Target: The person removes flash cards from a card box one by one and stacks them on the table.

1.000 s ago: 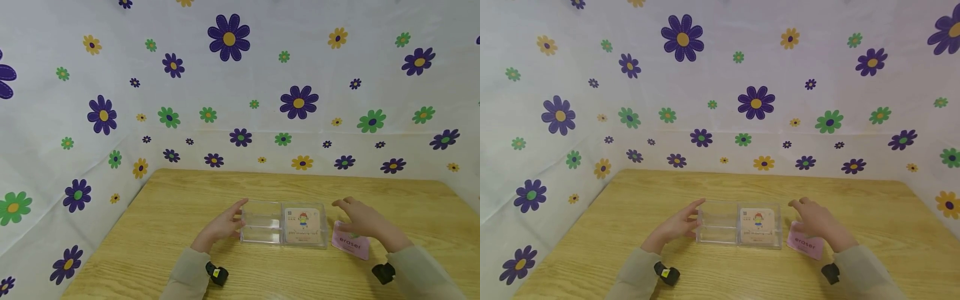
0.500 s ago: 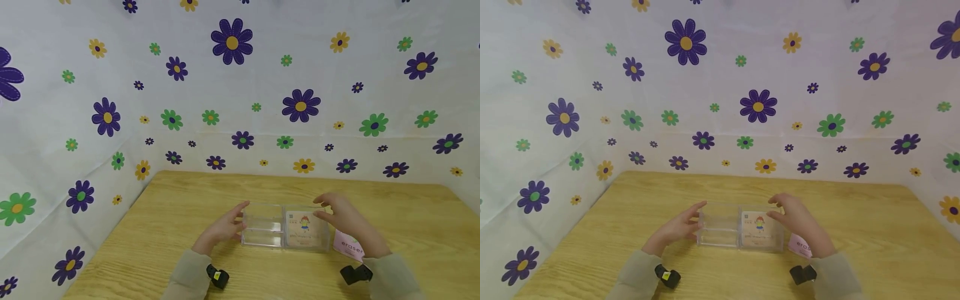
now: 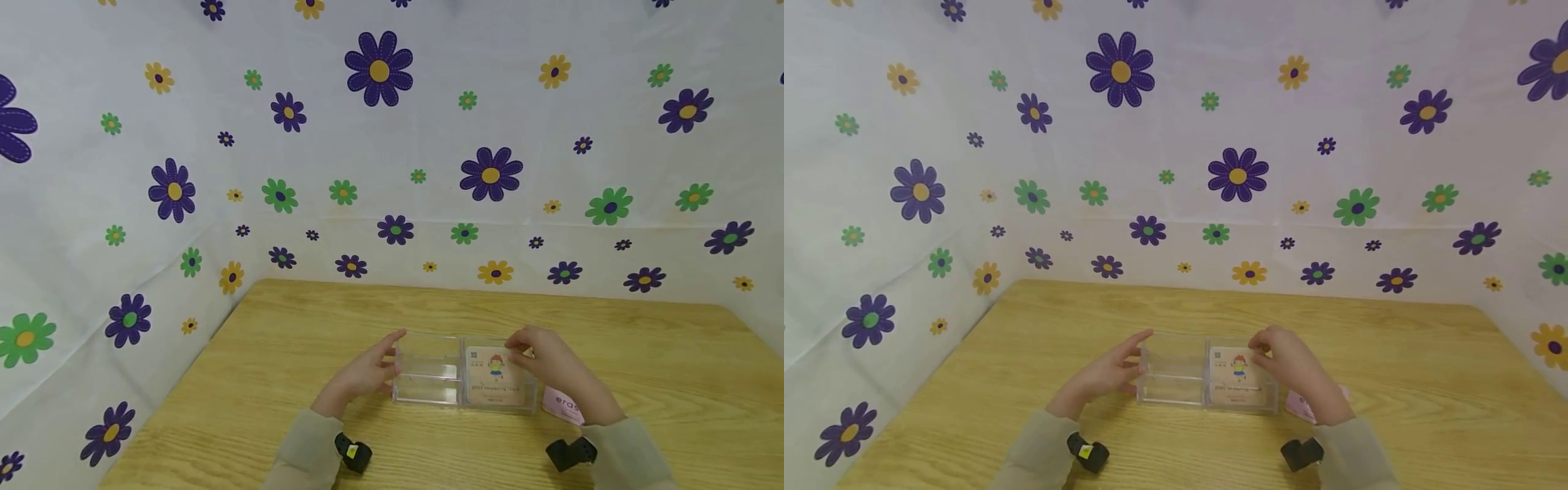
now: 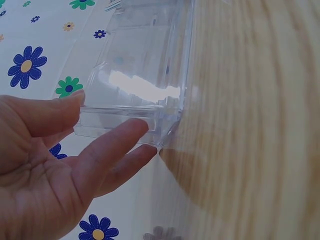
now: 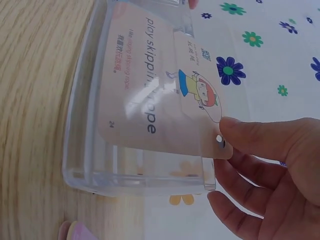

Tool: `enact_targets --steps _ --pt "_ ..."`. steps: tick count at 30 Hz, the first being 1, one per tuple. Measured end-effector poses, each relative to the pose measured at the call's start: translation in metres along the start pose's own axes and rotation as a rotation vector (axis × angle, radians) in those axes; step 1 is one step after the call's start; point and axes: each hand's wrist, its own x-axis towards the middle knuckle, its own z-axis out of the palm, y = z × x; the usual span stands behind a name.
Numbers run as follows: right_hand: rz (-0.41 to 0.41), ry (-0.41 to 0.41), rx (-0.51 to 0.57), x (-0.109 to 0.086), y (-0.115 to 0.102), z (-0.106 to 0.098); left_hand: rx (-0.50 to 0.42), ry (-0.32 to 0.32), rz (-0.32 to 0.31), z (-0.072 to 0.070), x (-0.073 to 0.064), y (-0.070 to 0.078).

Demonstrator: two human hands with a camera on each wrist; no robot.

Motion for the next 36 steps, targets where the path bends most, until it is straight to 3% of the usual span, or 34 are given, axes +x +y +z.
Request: enact_targets --steps 13,20,28,36 --pt "-0.015 0.053 -0.024 -0.0029 0.0035 0.0008 0.024 -0.008 -0.007 0.0024 0.0044 -0.0012" --pt "0.014 0.05 -0.024 -0.0002 0.0016 0.0006 0.01 0.003 -0.026 0.0025 0.0033 -0.0027" --pt "0.019 0.03 0.012 -0.0003 0.0015 -0.0019 0.017 0.004 -0.007 0.0011 0.0024 -0.0025" --pt "0.026 0.074 0.005 -0.0012 0.0001 -0.0056 0.019 -0.001 -0.013 0.0004 0.0018 -0.0005"
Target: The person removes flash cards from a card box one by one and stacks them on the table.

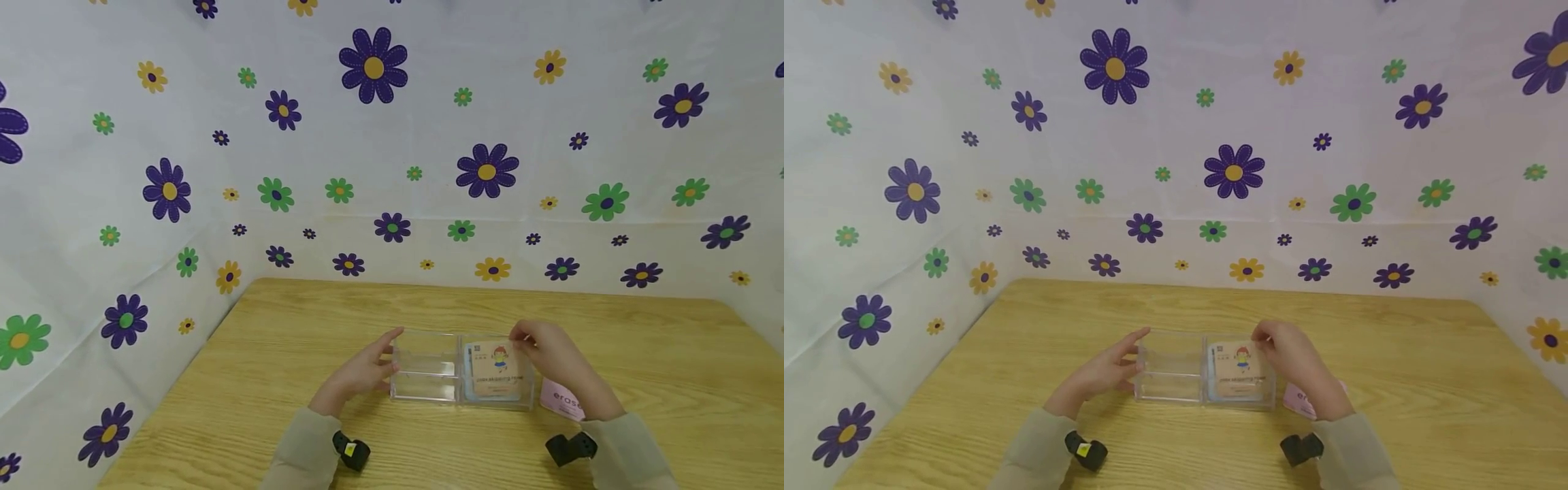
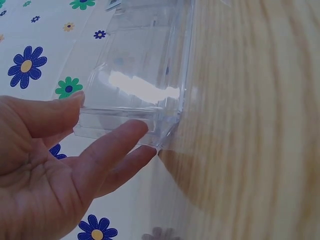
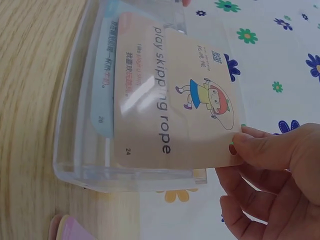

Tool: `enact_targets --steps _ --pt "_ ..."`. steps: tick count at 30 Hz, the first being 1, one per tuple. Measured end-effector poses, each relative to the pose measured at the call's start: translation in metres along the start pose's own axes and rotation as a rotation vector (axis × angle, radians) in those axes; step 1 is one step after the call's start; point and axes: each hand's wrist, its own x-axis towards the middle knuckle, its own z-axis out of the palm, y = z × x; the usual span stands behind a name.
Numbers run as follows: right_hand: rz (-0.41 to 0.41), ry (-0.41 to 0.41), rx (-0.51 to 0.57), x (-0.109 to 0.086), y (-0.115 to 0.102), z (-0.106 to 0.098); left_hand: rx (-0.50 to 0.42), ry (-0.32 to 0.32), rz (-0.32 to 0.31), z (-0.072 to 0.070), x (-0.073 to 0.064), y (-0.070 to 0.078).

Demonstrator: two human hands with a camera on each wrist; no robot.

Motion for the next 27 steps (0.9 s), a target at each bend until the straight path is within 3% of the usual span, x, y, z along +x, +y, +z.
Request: enact_targets --steps 10,20,27 --pt "0.022 0.078 -0.008 -0.005 -0.006 -0.011 -0.018 -0.012 -0.003 0.001 -0.002 0.003" --pt "0.025 0.179 0.039 -0.015 -0.004 -0.042 0.003 -0.004 0.0 0.0 0.0 0.0" --pt "0.136 0.121 0.063 -0.027 0.021 -0.066 -0.01 -0.008 -0.001 0.0 0.0 0.0"
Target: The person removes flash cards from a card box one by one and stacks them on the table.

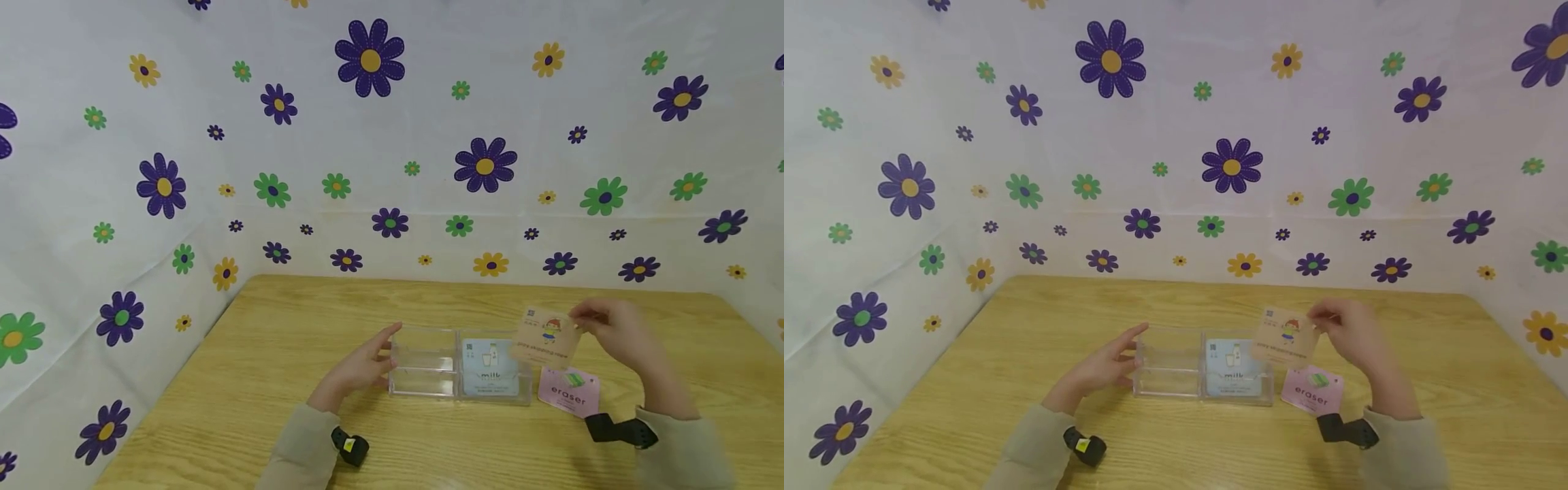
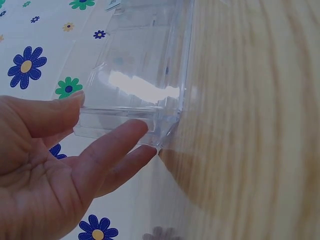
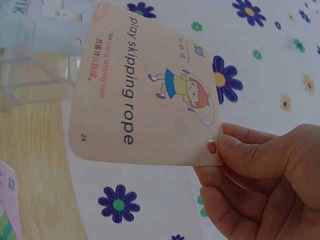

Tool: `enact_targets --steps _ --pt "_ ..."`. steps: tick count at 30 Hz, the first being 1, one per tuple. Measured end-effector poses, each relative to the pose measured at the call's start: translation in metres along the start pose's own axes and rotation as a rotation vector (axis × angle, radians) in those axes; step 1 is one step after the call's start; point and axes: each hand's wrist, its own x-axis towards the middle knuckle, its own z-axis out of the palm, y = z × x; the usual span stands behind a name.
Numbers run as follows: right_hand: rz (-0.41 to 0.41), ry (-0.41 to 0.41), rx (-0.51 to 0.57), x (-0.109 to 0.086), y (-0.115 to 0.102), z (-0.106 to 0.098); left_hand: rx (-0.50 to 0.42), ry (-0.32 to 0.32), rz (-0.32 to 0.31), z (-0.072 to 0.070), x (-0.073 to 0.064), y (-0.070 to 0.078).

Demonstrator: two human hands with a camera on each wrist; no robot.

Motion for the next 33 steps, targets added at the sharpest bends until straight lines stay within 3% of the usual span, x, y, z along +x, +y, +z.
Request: enact_targets --steps 5,10,18,25,33 --pt "0.07 -0.042 -0.023 -0.006 0.021 -0.015 0.004 -0.002 0.0 0.001 0.001 0.0" --pt "0.146 -0.134 -0.042 -0.007 0.032 -0.02 0.002 -0.004 -0.007 0.0 0.002 0.0" --pt "0.231 -0.319 0.044 -0.003 0.06 -0.005 0.012 -0.007 -0.009 0.0 0.0 0.001" --pt "0.305 -0.387 0.104 -0.002 0.074 0.003 0.022 -0.006 -0.014 -0.001 0.001 0.001" --pt "0.335 -0.431 0.119 -0.004 0.081 0.007 0.018 -0.008 -0.021 0.0 0.002 0.0"
